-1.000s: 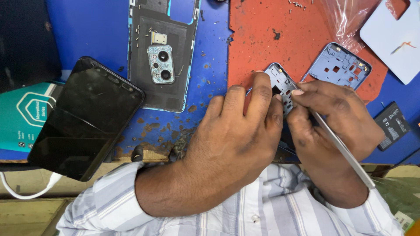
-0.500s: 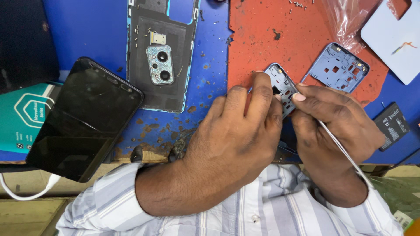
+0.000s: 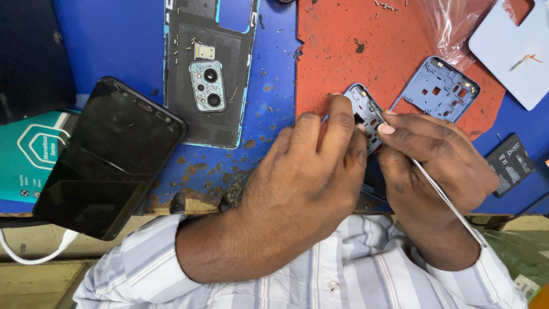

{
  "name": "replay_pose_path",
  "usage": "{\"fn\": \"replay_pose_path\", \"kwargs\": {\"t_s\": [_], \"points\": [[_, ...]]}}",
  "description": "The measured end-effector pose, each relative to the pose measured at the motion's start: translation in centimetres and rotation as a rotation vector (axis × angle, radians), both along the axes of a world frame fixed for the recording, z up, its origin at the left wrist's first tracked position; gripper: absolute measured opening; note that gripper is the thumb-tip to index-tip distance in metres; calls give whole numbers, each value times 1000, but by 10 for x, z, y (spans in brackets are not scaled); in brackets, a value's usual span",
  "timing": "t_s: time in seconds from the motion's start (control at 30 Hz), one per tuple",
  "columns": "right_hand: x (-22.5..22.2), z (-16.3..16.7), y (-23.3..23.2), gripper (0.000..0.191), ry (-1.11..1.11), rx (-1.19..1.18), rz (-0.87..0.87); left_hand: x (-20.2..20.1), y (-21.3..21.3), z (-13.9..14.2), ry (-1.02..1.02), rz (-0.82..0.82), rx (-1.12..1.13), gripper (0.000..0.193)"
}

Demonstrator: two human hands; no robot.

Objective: The person uses tweezers to remove small components from the internal frame of a disassembled smartphone. They then transfer these components to a second phone frame, carefully placing them into corresponding slots. The work is performed on a cluttered workbench with other phone parts and tools visible.

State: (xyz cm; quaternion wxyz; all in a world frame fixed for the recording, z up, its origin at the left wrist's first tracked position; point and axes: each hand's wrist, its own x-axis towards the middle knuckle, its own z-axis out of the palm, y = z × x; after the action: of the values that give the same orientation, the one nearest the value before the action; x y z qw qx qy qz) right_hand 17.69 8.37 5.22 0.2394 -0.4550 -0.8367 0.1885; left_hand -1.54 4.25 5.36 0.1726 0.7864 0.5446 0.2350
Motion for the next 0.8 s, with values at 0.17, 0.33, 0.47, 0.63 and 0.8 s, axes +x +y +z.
{"fn": "replay_pose_path", "kwargs": {"t_s": [0.17, 0.33, 0.47, 0.63, 0.8], "points": [[0, 1, 0, 20, 5, -20, 3, 1, 1, 0, -1, -4, -4, 32], [0, 1, 1, 20, 8, -21, 11, 0, 1, 1, 4, -7, -10, 33], [0, -1, 2, 20, 31, -11, 14, -1, 1, 2, 6, -7, -7, 35], [1, -2, 1, 21, 24, -19, 14, 0, 1, 1, 3, -8, -16, 34], [1, -2, 1, 22, 25, -17, 8, 0, 1, 1, 2, -5, -9, 34]]}}
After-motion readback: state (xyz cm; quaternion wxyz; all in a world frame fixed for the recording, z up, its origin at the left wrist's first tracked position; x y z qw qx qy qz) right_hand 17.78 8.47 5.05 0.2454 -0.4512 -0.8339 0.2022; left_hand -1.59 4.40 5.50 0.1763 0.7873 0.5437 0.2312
